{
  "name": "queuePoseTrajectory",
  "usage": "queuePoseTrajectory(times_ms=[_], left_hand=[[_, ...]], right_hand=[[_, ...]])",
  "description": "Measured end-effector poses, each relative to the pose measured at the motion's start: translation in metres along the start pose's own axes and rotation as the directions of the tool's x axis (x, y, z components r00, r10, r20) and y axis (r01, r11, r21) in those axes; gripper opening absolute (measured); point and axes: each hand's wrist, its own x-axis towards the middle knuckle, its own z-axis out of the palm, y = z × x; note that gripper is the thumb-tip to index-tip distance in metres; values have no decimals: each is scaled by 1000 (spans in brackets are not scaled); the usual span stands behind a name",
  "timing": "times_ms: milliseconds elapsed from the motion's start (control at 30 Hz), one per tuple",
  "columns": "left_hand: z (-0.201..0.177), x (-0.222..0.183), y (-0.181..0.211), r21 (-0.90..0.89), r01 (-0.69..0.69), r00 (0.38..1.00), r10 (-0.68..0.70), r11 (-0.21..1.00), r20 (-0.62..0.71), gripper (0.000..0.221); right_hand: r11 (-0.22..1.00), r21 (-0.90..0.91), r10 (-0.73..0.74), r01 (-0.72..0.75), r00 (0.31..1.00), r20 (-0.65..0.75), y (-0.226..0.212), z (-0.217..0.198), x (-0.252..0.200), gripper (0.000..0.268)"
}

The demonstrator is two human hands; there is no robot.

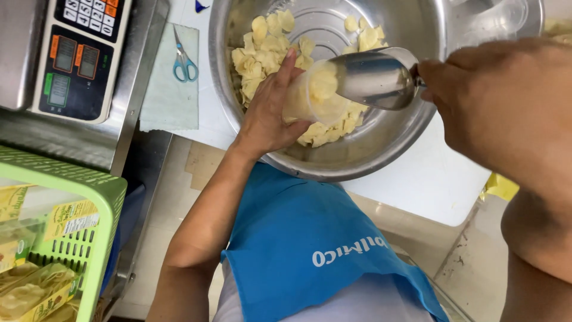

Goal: Packaging dried fruit chips into small containers and weighing them on a digital scale

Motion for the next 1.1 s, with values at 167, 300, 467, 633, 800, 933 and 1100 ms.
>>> queuePoseTrajectory(times_ms=[167,300,467,633,800,933,1100], left_hand=[[-14,-8,8,-297,160,976,-196,941,-94,124],[-32,-21,12,-526,132,906,-317,840,-279,121],[-67,-31,23,-434,166,851,-351,885,-390,122],[-87,-32,40,-341,215,840,-351,915,-414,121],[-84,-36,40,-297,213,839,-330,931,-432,119],[-80,-38,37,-313,208,851,-329,927,-409,119],[-83,-38,33,-363,213,848,-356,907,-392,122]], right_hand=[[895,446,85,23,972,-220,9,69,-14,25],[303,908,268,-289,940,210,-34,183,24,28],[256,885,338,-388,894,294,-153,333,76,23],[-92,924,315,-371,869,381,-213,277,104,24],[42,967,-23,-250,968,251,-285,334,125,16],[-474,634,-349,-610,792,501,-255,292,127,40],[-413,744,-298,-525,850,434,-183,248,102,34]])
